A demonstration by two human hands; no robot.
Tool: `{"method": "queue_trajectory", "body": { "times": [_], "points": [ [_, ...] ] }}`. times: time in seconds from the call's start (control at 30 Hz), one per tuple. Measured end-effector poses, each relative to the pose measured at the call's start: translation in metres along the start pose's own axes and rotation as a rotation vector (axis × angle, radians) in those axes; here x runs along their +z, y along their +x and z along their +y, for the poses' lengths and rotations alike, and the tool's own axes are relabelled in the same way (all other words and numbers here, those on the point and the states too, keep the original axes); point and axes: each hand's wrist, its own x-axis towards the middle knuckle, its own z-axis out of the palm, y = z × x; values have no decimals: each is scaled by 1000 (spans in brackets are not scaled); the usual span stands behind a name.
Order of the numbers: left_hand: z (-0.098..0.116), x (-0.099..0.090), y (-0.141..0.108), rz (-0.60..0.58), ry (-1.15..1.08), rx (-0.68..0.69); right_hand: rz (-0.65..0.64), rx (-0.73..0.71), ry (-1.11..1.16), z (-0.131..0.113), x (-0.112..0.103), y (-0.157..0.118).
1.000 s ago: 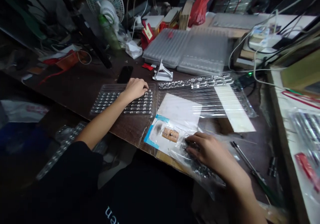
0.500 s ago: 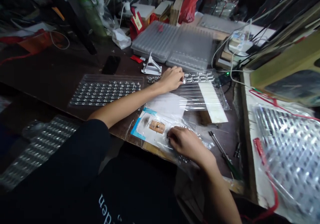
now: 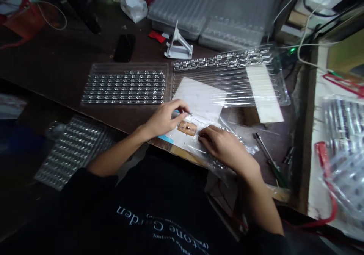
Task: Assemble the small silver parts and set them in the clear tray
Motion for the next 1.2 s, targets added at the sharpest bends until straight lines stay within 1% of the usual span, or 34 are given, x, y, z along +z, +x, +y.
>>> {"method": "queue_trajectory", "body": {
  "times": [0.1, 0.2, 0.3, 0.4, 0.5, 0.73, 0.9, 1.03, 1.1, 1.2],
  "points": [
    [-13, 10, -25, 19, -62, -75, -16, 8, 20, 2, 1, 0],
    [-17, 17, -34, 27, -101, -74, -32, 6, -6, 2, 4, 1],
    [-17, 19, -33, 24, -67, -52, -37, 18, -33, 0, 5, 2],
    [-17, 21, -32, 11, -22, -46, -7, 32, -18, -2, 4, 2],
    [-19, 23, -33, -3, -23, -55, 16, 57, -20, -4, 3, 2],
    [-24, 27, -36, -1, -20, -13, -38, 15, -65, -8, 7, 4],
    [-26, 28, -37, -19, 1, 11, -21, -12, -12, -6, 5, 3],
    [-25, 28, -38, -34, -10, -3, -7, 16, 39, -3, 3, 2],
    [-24, 27, -38, -2, -54, -26, -16, 24, 39, -2, 4, 2],
    [-24, 24, -39, 154, -167, -86, -31, 12, -3, -4, 6, 3]
  ]
}}
